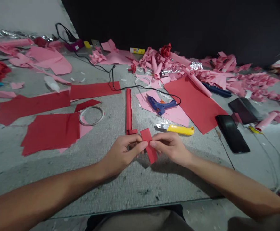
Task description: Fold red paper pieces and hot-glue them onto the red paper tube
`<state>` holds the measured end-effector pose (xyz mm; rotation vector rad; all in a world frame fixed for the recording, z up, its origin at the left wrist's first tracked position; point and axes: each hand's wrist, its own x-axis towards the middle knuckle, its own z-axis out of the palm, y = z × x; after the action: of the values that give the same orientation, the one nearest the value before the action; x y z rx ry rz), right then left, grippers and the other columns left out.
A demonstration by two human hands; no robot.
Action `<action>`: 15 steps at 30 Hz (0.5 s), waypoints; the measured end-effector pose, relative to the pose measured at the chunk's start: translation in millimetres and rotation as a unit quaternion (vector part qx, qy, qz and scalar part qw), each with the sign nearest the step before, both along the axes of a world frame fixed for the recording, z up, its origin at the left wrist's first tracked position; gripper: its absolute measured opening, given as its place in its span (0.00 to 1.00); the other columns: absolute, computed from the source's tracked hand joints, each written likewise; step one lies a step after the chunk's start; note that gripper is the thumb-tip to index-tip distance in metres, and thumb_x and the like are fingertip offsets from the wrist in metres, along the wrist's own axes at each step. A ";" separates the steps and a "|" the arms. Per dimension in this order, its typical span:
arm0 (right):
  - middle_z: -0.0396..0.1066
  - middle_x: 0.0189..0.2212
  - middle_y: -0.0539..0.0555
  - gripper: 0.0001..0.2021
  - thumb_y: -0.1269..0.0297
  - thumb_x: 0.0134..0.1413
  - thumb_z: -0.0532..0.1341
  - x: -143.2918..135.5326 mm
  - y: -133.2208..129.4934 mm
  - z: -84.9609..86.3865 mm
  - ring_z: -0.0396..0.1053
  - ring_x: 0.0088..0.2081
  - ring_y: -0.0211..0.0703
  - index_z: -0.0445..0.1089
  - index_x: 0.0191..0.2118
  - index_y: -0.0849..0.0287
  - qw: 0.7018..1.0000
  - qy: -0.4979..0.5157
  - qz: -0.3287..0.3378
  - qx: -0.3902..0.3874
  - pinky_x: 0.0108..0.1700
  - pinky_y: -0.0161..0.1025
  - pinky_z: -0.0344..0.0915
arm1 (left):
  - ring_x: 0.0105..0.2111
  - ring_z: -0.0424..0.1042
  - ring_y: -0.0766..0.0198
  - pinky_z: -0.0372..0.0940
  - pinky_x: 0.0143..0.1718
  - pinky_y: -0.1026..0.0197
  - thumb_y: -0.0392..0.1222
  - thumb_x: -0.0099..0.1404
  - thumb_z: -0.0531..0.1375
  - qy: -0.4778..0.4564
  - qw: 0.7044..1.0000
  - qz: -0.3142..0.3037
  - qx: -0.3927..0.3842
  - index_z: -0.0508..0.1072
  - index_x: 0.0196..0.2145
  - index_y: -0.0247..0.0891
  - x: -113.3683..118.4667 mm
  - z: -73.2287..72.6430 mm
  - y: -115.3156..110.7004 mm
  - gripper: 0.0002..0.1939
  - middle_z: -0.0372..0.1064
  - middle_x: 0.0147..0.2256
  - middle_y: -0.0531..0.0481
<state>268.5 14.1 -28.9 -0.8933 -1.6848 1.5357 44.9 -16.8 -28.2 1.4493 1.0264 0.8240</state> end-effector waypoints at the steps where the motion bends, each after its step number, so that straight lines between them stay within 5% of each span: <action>1: 0.75 0.27 0.49 0.09 0.59 0.65 0.70 -1.6 0.4 -0.4 0.63 0.24 0.32 0.83 0.39 0.59 1.000 0.008 -0.014 -0.001 0.26 0.33 0.60 | 0.27 0.66 0.68 0.59 0.30 0.63 0.52 0.76 0.60 0.001 1.000 0.000 0.000 0.74 0.30 0.37 0.3 0.4 0.0 0.20 0.68 0.26 0.55; 6: 0.81 0.35 0.52 0.11 0.62 0.61 0.73 -4.6 1.5 -1.9 0.66 0.26 0.33 0.84 0.47 0.58 0.999 0.009 -0.031 -0.036 0.27 0.34 0.64 | 0.25 0.63 0.69 0.56 0.28 0.64 0.51 0.74 0.62 0.005 1.000 0.000 0.018 0.76 0.30 0.37 1.9 2.4 0.6 0.18 0.67 0.24 0.56; 15: 0.72 0.24 0.47 0.08 0.59 0.63 0.72 0.0 1.0 -4.3 0.65 0.21 0.32 0.81 0.36 0.58 0.995 0.066 -0.066 -0.047 0.24 0.33 0.63 | 0.25 0.67 0.70 0.60 0.28 0.65 0.49 0.74 0.64 0.002 1.000 -0.003 0.010 0.78 0.33 0.39 1.2 -3.9 0.5 0.15 0.70 0.26 0.56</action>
<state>268.4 15.1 -33.2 -0.9130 -1.4413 1.5597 46.1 -16.4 -32.1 1.4708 1.0194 0.8283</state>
